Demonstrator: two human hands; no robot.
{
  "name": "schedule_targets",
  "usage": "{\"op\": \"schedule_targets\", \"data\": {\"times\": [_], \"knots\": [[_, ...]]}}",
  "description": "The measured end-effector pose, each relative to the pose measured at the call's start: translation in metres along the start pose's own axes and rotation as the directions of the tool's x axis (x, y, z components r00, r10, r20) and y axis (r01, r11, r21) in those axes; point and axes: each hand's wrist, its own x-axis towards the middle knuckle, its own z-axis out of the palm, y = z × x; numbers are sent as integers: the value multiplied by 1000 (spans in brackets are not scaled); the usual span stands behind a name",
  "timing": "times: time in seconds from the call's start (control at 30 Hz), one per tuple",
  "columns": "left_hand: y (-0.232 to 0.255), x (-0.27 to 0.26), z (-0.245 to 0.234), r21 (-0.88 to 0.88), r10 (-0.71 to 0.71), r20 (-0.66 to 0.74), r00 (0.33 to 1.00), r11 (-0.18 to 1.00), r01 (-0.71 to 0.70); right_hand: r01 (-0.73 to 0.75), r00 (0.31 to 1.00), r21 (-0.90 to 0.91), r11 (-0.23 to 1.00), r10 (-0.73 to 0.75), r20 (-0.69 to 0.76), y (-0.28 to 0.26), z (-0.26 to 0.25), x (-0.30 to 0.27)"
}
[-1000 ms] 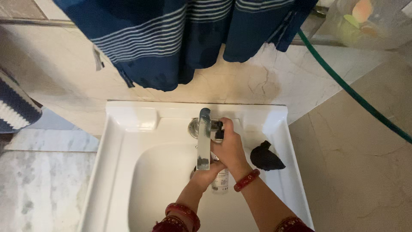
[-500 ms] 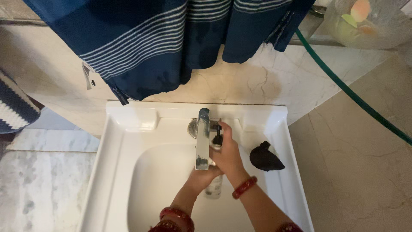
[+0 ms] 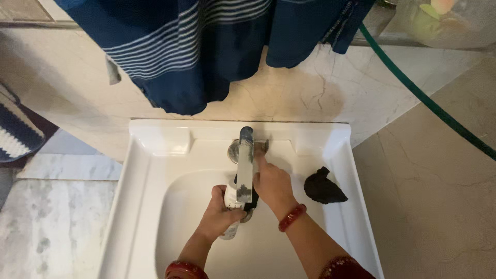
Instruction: The person cleans a sink by applying liquid from a bottle and wiping the basin, faucet, and surrounding counter with a cloth.
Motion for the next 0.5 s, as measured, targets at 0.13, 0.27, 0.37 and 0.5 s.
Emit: {"op": "schedule_targets", "data": {"times": [0.13,0.27,0.37,0.5], "knots": [[-9,1,0,-81,108,18,994,991,-106,40,999,-4,999,-40,0,-7,-7,-5],[-9,7,-5,-92,90,13,996,992,-89,-44,998,-44,998,46,47,-11,-11,8],[-11,10,-8,-22,141,-56,988,990,-142,-45,999,-1,999,45,4,-13,-5,0],[-12,14,-14,-38,140,-47,989,989,-142,-241,965,505,829,260,32,-9,15,-29]]}}
